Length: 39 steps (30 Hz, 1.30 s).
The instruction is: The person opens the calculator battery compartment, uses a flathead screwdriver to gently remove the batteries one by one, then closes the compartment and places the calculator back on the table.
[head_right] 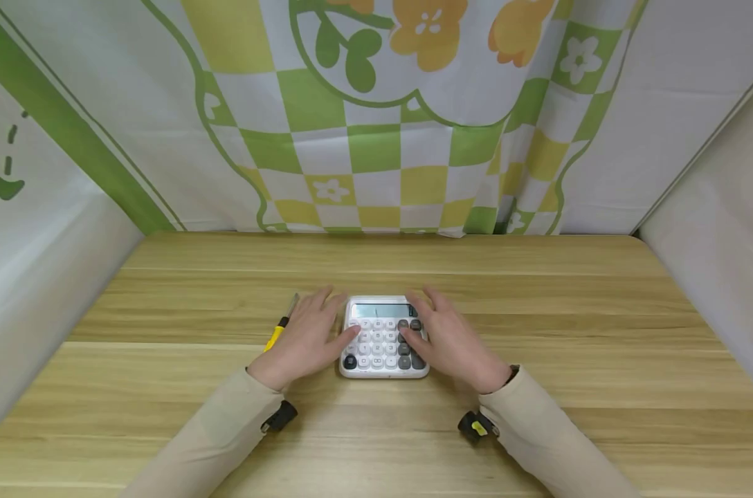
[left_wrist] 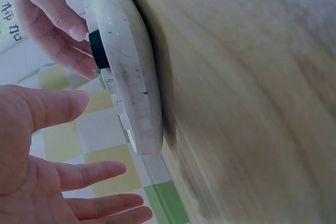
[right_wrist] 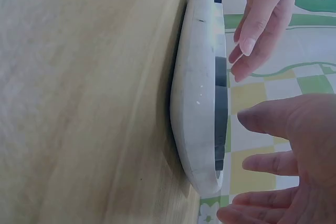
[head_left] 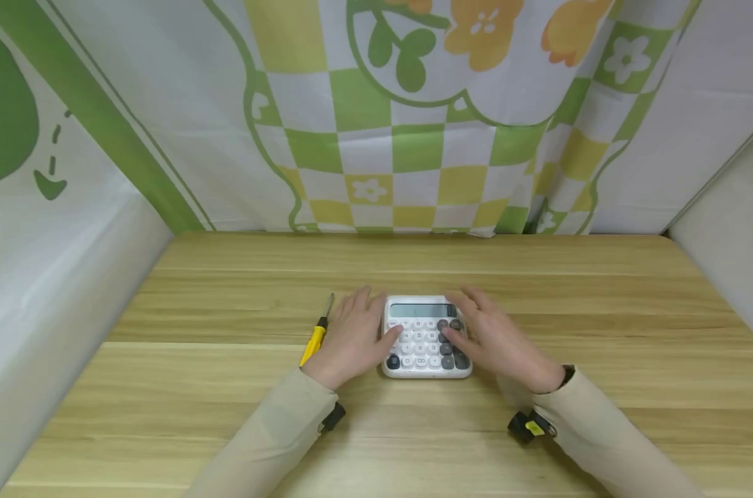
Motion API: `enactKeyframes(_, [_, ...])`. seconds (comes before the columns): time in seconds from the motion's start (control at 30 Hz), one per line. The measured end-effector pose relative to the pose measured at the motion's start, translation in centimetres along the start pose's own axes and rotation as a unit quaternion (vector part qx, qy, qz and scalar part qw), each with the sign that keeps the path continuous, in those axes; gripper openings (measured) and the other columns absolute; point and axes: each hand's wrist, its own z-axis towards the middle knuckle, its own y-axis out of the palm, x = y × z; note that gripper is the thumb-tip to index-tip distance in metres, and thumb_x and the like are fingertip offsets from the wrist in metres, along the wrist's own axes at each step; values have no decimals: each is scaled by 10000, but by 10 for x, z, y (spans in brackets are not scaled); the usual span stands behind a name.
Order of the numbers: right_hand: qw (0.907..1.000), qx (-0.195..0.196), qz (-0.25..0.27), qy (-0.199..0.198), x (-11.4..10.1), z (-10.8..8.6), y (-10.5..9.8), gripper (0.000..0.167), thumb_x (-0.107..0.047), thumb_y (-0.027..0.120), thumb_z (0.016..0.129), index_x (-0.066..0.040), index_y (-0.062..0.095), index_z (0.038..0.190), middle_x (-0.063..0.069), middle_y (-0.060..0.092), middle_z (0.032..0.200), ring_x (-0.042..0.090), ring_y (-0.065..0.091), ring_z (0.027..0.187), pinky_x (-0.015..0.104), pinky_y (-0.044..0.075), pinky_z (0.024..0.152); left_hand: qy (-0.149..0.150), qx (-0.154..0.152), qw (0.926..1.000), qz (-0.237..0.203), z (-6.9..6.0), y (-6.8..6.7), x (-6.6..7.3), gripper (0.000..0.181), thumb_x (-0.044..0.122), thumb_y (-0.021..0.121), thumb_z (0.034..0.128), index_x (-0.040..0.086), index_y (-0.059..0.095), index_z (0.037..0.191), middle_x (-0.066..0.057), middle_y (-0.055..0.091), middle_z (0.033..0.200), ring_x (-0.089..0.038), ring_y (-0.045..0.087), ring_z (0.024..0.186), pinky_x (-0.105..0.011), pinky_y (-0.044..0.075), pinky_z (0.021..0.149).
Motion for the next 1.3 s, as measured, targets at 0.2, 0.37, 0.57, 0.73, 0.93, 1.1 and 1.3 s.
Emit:
enactKeyframes(0.2, [10000,15,-3,-57,1,0,1,547,-214,671,902,31,483,1354,334,434,1355,438,543,1146,535,498,881,-52,-16,9999,-113,0,1,-1,638,359,578,941,-45,407,1405,-304,331,1472,-427,287,1389,-538,225,1136])
enactKeyframes(0.37, [10000,-30,-71,-36,1,1,2,496,-214,675,898,43,542,1300,325,480,1312,416,565,1107,525,498,881,-128,-28,9997,-185,1,2,-1,618,346,590,936,-34,427,1395,-306,354,1453,-450,359,1339,-571,307,1082])
enactKeyframes(0.57, [9999,-104,-122,34,1,0,4,464,-215,681,893,44,575,1263,304,529,1251,366,595,1037,482,522,839,-178,-35,9997,-159,2,4,-2,601,330,604,928,-31,442,1381,-264,466,1355,-398,474,1233,-547,409,998])
enactKeyframes(0.73, [9999,-74,-134,62,0,-1,5,456,-218,693,883,53,592,1236,278,552,1206,241,608,850,388,534,728,-235,-79,9996,-101,3,6,-3,632,347,610,920,-43,432,1383,-245,523,1285,-371,512,1173,-517,438,958])
enactKeyframes(0.93, [9997,-144,-47,185,0,-2,5,461,-235,692,882,53,600,1230,283,551,1216,160,579,737,334,526,669,-341,-375,9973,-536,5,9,-1,674,353,602,925,-65,384,1407,-256,497,1339,-374,473,1240,-490,360,1059])
enactKeyframes(1.1, [9994,-213,34,254,-1,-3,5,472,-244,685,889,45,588,1249,272,537,1236,117,565,706,253,495,615,-365,-408,9939,-961,5,10,1,657,314,609,926,-93,380,1388,-260,495,1323,-362,457,1235,-472,306,1097])
enactKeyframes(1.3, [9996,-162,67,208,-2,-3,5,453,-234,688,887,39,599,1237,267,536,1233,114,570,712,236,482,606,-408,-399,9916,-1157,7,11,2,667,305,631,912,-108,383,1374,-245,518,1258,-342,478,1159,-469,347,1052])
